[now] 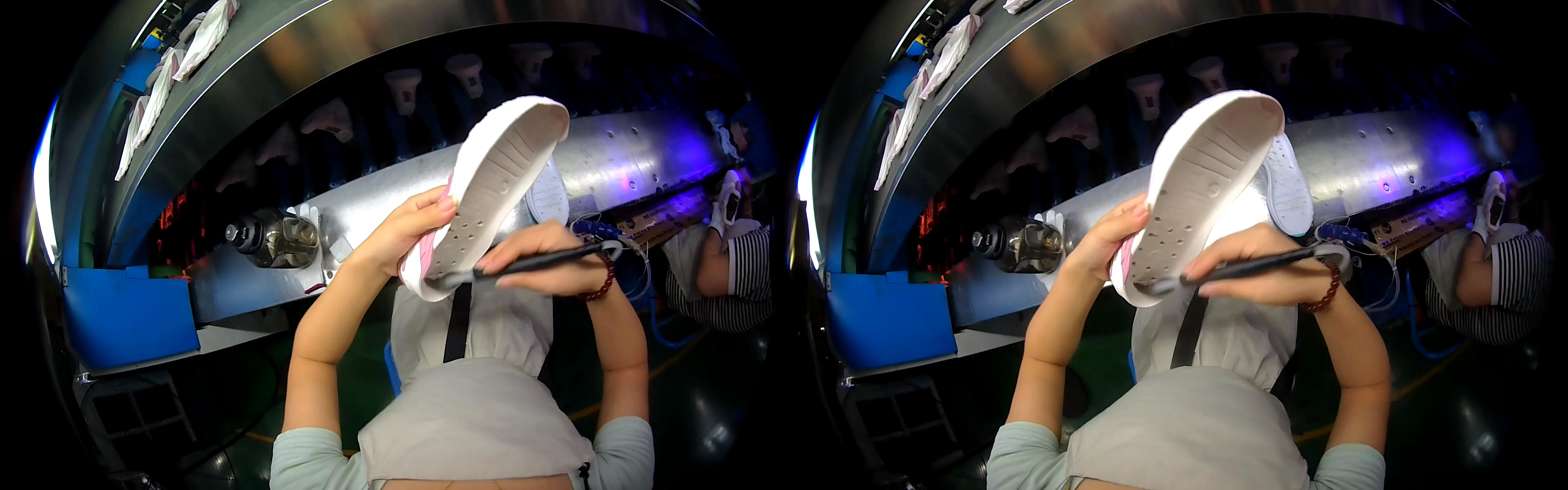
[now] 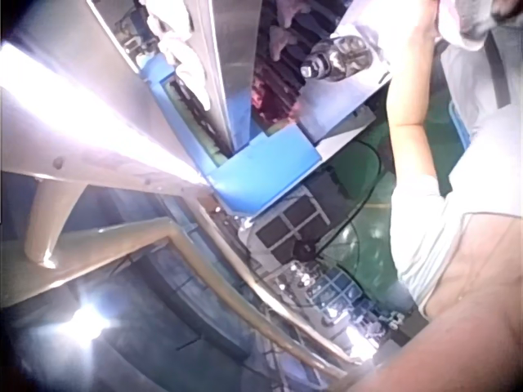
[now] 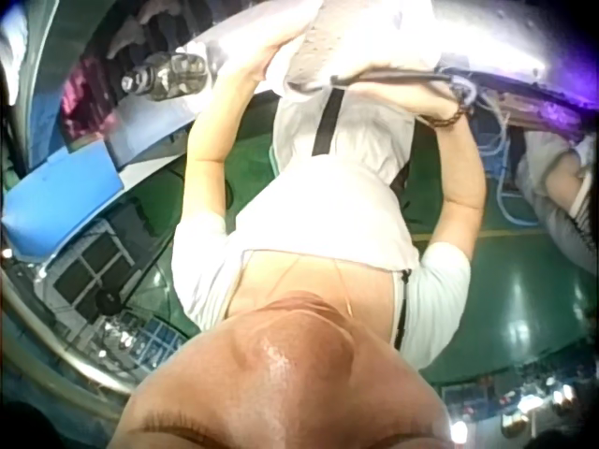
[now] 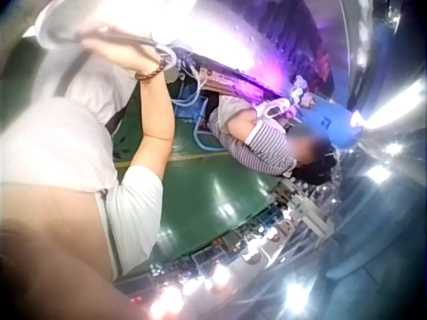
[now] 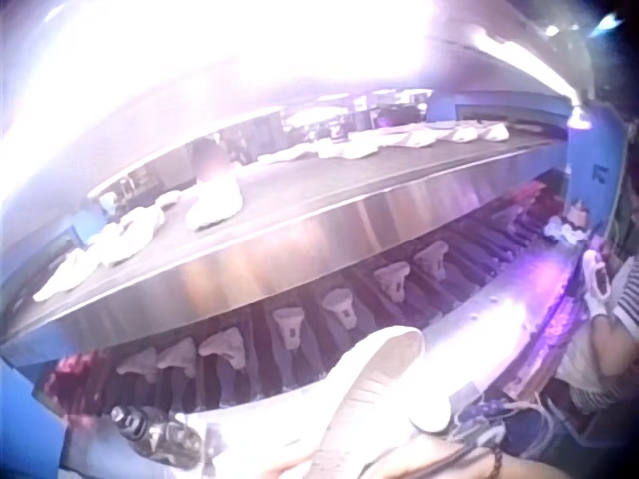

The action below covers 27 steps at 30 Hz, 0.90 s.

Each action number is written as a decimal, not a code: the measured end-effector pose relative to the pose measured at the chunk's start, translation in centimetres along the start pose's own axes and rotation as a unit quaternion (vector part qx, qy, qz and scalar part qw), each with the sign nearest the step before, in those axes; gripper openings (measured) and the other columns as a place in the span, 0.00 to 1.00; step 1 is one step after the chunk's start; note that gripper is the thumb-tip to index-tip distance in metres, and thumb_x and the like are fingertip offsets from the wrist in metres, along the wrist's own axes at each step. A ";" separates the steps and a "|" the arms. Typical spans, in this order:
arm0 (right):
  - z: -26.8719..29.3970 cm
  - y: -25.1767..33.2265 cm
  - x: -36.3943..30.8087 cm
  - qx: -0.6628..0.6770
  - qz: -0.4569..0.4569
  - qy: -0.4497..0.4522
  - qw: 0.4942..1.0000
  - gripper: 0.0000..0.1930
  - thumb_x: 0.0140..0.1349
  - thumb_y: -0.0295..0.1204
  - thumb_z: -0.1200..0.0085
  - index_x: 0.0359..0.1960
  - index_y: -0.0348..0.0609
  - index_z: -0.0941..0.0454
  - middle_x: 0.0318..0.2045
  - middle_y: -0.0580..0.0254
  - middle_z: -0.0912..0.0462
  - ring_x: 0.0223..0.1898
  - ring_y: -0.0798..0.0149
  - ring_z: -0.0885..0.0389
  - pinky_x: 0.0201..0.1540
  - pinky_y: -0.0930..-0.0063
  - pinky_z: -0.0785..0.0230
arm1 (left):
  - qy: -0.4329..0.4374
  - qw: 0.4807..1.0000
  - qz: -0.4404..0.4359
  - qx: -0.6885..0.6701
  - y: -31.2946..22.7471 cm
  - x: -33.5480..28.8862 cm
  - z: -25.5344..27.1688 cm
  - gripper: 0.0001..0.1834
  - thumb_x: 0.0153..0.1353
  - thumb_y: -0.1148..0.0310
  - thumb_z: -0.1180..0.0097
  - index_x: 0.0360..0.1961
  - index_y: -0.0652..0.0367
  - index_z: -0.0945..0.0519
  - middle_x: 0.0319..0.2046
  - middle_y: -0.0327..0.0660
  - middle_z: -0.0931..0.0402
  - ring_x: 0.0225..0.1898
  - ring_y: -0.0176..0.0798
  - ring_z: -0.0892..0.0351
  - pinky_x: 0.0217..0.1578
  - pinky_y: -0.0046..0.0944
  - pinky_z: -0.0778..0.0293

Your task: The person repeatedly picks up white shoe insoles from a conveyor belt, wipes the underside with a handheld tool, and places them back on the belt. The process is repeated for multiple insoles in a continuous loop.

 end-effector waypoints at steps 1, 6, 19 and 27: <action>-0.3 -0.2 0.2 -0.002 0.023 0.045 0.999 0.10 0.44 0.22 0.44 0.32 0.36 0.24 0.31 0.56 0.21 0.34 0.66 0.23 0.39 0.78 0.31 | -0.008 0.999 0.033 -0.004 0.1 0.0 0.1 0.28 0.52 0.64 0.51 0.52 0.68 0.42 0.43 0.50 0.32 0.40 0.38 0.27 0.41 0.36 0.29; 1.2 1.6 0.1 -0.028 0.082 0.071 0.994 0.10 0.43 0.23 0.43 0.31 0.36 0.24 0.30 0.55 0.21 0.34 0.64 0.23 0.40 0.76 0.31 | 0.002 0.987 0.130 -0.099 0.3 -0.5 1.4 0.28 0.49 0.67 0.50 0.51 0.68 0.40 0.40 0.51 0.30 0.37 0.38 0.26 0.39 0.35 0.29; 1.7 0.9 -0.5 -0.117 0.060 0.081 0.988 0.07 0.46 0.24 0.46 0.30 0.40 0.24 0.30 0.57 0.21 0.35 0.63 0.23 0.39 0.77 0.31 | -0.005 0.984 0.179 -0.011 -0.1 -1.6 1.5 0.30 0.48 0.61 0.52 0.52 0.67 0.38 0.43 0.48 0.31 0.38 0.38 0.27 0.40 0.33 0.31; 2.2 0.1 -1.9 -0.077 0.030 -0.071 0.994 0.09 0.44 0.20 0.44 0.29 0.37 0.24 0.32 0.55 0.22 0.36 0.62 0.23 0.41 0.76 0.31 | -0.073 0.988 0.102 -0.094 -0.4 -2.5 2.2 0.28 0.47 0.63 0.54 0.48 0.70 0.35 0.42 0.52 0.30 0.37 0.39 0.26 0.39 0.31 0.31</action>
Point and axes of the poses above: each hand's wrist, its own x-axis towards the middle knuckle, its own z-axis out of the back of the hand, y = z × x, the point moved 1 cm from there along x, towards the middle knuckle
